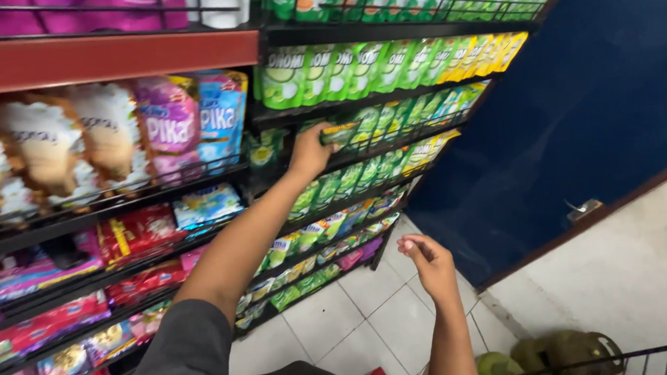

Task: Stocking and organizing detergent/soap pouches on a retail shelf after scanning them.

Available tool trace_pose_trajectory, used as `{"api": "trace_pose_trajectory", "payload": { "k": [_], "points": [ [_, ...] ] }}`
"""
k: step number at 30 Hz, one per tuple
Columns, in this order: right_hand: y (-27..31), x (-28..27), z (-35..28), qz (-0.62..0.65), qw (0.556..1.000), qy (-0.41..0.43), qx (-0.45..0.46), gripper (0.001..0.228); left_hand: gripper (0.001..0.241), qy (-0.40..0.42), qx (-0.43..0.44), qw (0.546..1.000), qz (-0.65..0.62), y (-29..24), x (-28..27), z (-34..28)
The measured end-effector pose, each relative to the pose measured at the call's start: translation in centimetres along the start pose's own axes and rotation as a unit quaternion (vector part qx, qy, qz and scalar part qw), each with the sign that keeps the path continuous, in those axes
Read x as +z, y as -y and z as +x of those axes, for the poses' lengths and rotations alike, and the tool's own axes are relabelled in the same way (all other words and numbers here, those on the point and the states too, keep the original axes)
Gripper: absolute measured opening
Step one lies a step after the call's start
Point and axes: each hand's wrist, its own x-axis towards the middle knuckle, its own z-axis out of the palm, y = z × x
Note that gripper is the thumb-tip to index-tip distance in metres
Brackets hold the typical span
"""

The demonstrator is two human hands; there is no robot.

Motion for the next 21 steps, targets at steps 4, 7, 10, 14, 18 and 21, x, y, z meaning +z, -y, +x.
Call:
{"api": "trace_pose_trajectory", "payload": {
  "k": [4, 7, 10, 14, 18, 21],
  "points": [
    [-1.8, -0.6, 1.2, -0.006, 0.999, -0.008, 0.037, 0.028, 0.052, 0.027, -0.039, 0.993, 0.109, 4.4, 2.4, 3.6],
    [-2.3, -0.2, 1.2, -0.004, 0.998, -0.004, 0.061, 0.029, 0.052, 0.072, -0.095, 0.981, 0.153, 5.8, 3.7, 4.8],
    [-2.3, -0.4, 1.2, -0.012, 0.998, -0.004, 0.068, 0.029, 0.052, 0.110, -0.130, 0.970, 0.172, 6.6, 4.6, 5.3],
    [-2.0, 0.1, 1.3, -0.021, 0.995, -0.013, 0.093, 0.031, 0.057, 0.092, -0.076, 0.975, 0.190, 9.7, 5.5, 5.2],
    [-2.7, 0.3, 1.1, -0.027, 0.995, 0.009, 0.096, 0.032, 0.060, 0.120, -0.086, 0.967, 0.205, 12.9, 6.4, 5.9],
    [-3.3, 0.2, 1.1, -0.017, 0.993, 0.027, 0.112, 0.032, 0.064, 0.137, -0.183, 0.955, 0.188, 13.4, 6.7, 6.5]
  ]
}}
